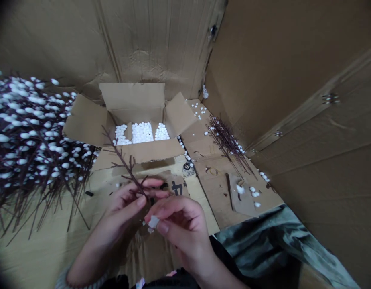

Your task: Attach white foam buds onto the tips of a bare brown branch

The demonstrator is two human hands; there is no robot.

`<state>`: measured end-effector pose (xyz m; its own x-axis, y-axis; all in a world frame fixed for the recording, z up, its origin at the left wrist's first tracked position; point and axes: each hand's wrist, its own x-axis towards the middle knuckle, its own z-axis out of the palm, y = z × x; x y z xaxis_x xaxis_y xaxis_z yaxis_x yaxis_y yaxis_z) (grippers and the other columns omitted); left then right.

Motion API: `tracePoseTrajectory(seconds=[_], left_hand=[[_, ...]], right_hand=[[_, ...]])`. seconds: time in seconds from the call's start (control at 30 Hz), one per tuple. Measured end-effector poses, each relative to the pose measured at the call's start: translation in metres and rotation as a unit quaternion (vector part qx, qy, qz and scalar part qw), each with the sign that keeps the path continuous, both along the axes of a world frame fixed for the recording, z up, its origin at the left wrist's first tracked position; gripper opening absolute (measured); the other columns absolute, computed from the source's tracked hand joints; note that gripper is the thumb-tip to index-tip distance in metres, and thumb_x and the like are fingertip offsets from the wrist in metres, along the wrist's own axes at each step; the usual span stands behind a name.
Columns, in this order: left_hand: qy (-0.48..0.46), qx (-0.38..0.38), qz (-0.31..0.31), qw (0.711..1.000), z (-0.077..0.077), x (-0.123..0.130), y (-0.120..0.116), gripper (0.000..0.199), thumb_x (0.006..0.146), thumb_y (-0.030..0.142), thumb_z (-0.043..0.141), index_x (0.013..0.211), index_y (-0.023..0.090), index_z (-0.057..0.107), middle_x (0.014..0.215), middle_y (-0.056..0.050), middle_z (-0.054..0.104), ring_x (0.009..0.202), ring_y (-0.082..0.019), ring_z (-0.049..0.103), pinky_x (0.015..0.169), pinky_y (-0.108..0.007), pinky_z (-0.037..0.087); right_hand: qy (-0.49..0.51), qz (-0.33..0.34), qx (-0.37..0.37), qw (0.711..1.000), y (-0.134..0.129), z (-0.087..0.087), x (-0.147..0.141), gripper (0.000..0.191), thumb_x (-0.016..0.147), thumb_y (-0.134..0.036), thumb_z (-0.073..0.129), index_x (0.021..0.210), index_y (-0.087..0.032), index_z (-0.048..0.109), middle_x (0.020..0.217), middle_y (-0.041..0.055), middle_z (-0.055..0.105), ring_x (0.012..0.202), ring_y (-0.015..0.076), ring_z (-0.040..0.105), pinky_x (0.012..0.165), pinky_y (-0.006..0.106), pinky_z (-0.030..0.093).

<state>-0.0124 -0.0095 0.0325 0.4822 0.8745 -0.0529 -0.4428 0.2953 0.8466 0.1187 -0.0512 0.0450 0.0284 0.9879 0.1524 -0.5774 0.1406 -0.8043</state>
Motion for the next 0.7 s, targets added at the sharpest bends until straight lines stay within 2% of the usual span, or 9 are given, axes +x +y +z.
tracePoseTrajectory(seconds=[0.1,0.23,0.4,0.47,0.57,0.63,0.7], left_hand=[[0.024,-0.011,0.028,0.999,0.000,0.003,0.000,0.016,0.082,0.028,0.066,0.094,0.019,0.071,0.091,-0.005,0.074,0.086,-0.017,0.067,0.077,-0.025,0.050],[0.025,-0.008,0.063,0.998,0.000,0.006,0.003,0.016,0.085,0.033,0.061,0.086,0.019,0.069,0.081,-0.002,0.072,0.071,-0.013,0.065,0.069,-0.023,0.049],[0.034,0.020,0.078,0.996,0.000,0.001,0.005,0.025,0.087,0.040,0.055,0.090,0.017,0.065,0.055,0.002,0.058,0.054,-0.010,0.054,0.057,-0.021,0.042],[0.041,0.031,0.086,0.995,0.001,0.000,0.003,0.031,0.089,0.043,0.050,0.092,0.016,0.064,0.047,0.004,0.047,0.046,-0.009,0.043,0.050,-0.020,0.035],[0.063,0.053,0.094,0.992,0.002,0.001,0.001,0.034,0.090,0.045,0.044,0.091,0.016,0.063,0.045,0.007,0.034,0.043,-0.008,0.030,0.045,-0.020,0.026],[0.089,0.069,0.096,0.989,0.001,0.002,0.000,0.034,0.091,0.043,0.043,0.087,0.017,0.063,0.047,0.007,0.031,0.043,-0.009,0.026,0.044,-0.021,0.021],[0.120,0.090,0.094,0.984,0.000,0.003,-0.001,0.034,0.092,0.042,0.042,0.084,0.017,0.063,0.048,0.006,0.031,0.044,-0.009,0.025,0.044,-0.023,0.020]], right_hand=[[-0.015,-0.027,-0.040,0.999,-0.001,-0.001,-0.002,0.009,0.073,-0.018,0.075,0.076,-0.026,0.073,0.071,-0.0029,0.070,0.073,0.0081,0.066,0.071,0.017,0.052],[0.012,-0.042,-0.125,0.991,-0.002,0.000,-0.005,0.008,0.069,-0.023,0.078,0.075,-0.025,0.073,0.074,-0.0025,0.072,0.073,0.0073,0.066,0.076,0.017,0.053],[0.032,-0.071,-0.169,0.982,0.000,0.007,-0.004,0.009,0.068,-0.023,0.079,0.076,-0.023,0.073,0.068,-0.0033,0.071,0.064,0.0041,0.065,0.062,0.008,0.051],[0.028,-0.078,-0.166,0.983,0.001,0.010,-0.003,0.010,0.068,-0.022,0.079,0.077,-0.023,0.074,0.069,-0.0031,0.072,0.063,0.0043,0.066,0.061,0.008,0.052],[-0.001,-0.086,-0.129,0.988,0.000,0.010,0.000,0.008,0.070,-0.022,0.078,0.077,-0.024,0.075,0.069,-0.0020,0.074,0.063,0.0066,0.068,0.060,0.010,0.055],[-0.049,-0.109,-0.076,0.990,0.000,0.009,0.002,0.010,0.072,-0.019,0.075,0.079,-0.026,0.075,0.071,-0.0016,0.075,0.062,0.0088,0.070,0.059,0.013,0.056],[-0.125,-0.156,-0.005,0.980,0.002,0.008,0.005,0.018,0.075,-0.013,0.071,0.083,-0.029,0.074,0.073,-0.0020,0.075,0.063,0.0106,0.071,0.060,0.015,0.058]])
